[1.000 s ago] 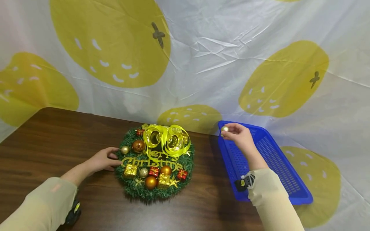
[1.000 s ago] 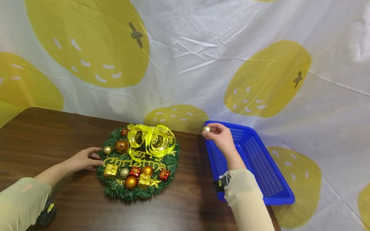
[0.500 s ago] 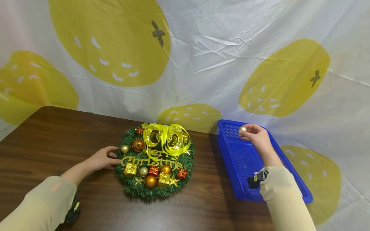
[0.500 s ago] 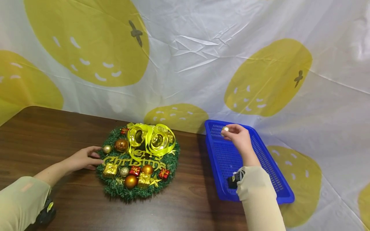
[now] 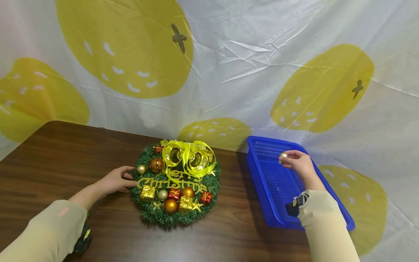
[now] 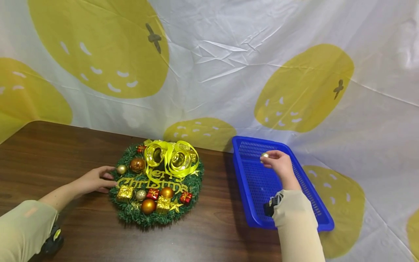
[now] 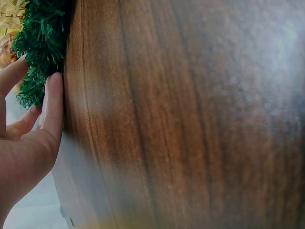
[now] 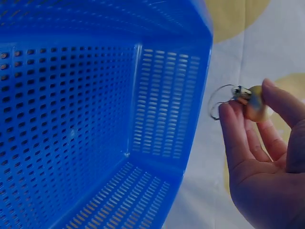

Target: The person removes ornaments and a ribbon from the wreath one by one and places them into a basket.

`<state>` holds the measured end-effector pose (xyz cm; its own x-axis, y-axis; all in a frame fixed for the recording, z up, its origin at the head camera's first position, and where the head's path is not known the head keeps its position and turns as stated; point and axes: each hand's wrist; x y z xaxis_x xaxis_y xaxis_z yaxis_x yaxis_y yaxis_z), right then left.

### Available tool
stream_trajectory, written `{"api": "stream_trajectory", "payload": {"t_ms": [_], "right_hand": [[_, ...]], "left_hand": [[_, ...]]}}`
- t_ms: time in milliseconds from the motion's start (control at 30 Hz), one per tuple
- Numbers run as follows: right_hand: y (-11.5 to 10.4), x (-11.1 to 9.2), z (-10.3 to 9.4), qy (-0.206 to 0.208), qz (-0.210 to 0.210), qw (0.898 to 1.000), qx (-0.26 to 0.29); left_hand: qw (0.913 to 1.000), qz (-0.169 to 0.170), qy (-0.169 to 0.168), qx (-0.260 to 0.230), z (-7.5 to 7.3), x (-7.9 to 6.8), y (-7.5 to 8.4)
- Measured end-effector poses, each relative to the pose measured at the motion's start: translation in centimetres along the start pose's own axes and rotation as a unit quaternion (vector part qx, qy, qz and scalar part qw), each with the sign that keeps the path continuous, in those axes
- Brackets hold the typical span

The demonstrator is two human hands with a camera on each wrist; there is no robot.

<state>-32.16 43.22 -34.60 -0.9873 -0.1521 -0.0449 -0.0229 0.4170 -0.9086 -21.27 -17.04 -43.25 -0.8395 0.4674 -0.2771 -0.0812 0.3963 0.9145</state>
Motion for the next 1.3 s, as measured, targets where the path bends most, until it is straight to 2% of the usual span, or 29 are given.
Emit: {"api": "stream_trajectory", "payload": {"t_ms": [33, 100, 200, 267, 333, 433, 500, 567, 700, 733, 867, 1100, 1300], "right_hand": [[1.4, 0.8, -0.8, -0.005, 0.010, 1.000, 0.000], [5.6, 3.2, -2.7, 0.001, 0.012, 1.000, 0.001], [9.6, 5.4, -4.4, 0.001, 0.030, 0.999, -0.039], [11.1, 6.2, -4.9, 0.006, 0.047, 0.998, -0.049], [10.0, 5.3, -4.4, 0.001, 0.069, 0.997, -0.044], [5.6, 2.4, -2.6, -0.019, 0.090, 0.995, -0.027], [2.6, 0.3, -1.3, -0.037, 0.078, 0.996, -0.010], [-0.4, -1.7, 0.3, -0.049, 0.075, 0.996, -0.016], [-3.7, -3.8, 2.3, -0.046, 0.091, 0.994, -0.034], [-4.7, -4.4, 2.9, -0.039, 0.108, 0.992, -0.051], [-5.5, -5.0, 3.4, -0.043, 0.122, 0.989, -0.069], [-5.2, -5.3, 3.2, -0.041, 0.132, 0.982, -0.126], [-6.1, -5.2, 3.7, -0.045, 0.116, 0.984, -0.127]], "left_hand": [[1.0000, 0.000, 0.000, 0.000, 0.0, 0.0, 0.0], [1.0000, 0.000, 0.001, 0.000, 0.0, 0.0, 0.0], [1.0000, 0.000, 0.002, 0.000, 0.0, 0.0, 0.0], [1.0000, -0.001, 0.002, 0.000, 0.0, -0.1, 0.1], [1.0000, -0.001, 0.001, 0.000, 0.0, -0.1, 0.1], [1.0000, -0.001, 0.000, 0.003, 0.0, -0.1, 0.1], [1.0000, -0.001, 0.000, 0.004, 0.0, -0.1, 0.1], [1.0000, 0.001, -0.001, 0.004, 0.0, -0.1, 0.1], [1.0000, 0.003, 0.001, 0.001, 0.1, -0.1, 0.1], [1.0000, 0.004, 0.001, 0.000, 0.1, -0.1, 0.1], [1.0000, 0.003, 0.002, 0.001, 0.1, -0.1, 0.1], [1.0000, 0.003, -0.001, 0.004, 0.2, -0.2, 0.1], [1.0000, 0.001, 0.001, 0.006, 0.1, -0.1, 0.0]]}}
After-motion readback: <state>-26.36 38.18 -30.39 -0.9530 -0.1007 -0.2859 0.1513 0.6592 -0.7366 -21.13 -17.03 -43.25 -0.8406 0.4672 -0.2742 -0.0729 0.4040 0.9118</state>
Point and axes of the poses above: each hand's wrist, its own x-axis towards the middle knuckle, its own z-axis out of the palm, y = z × x, and after that the axes turned 12 degrees about -y, right-handed
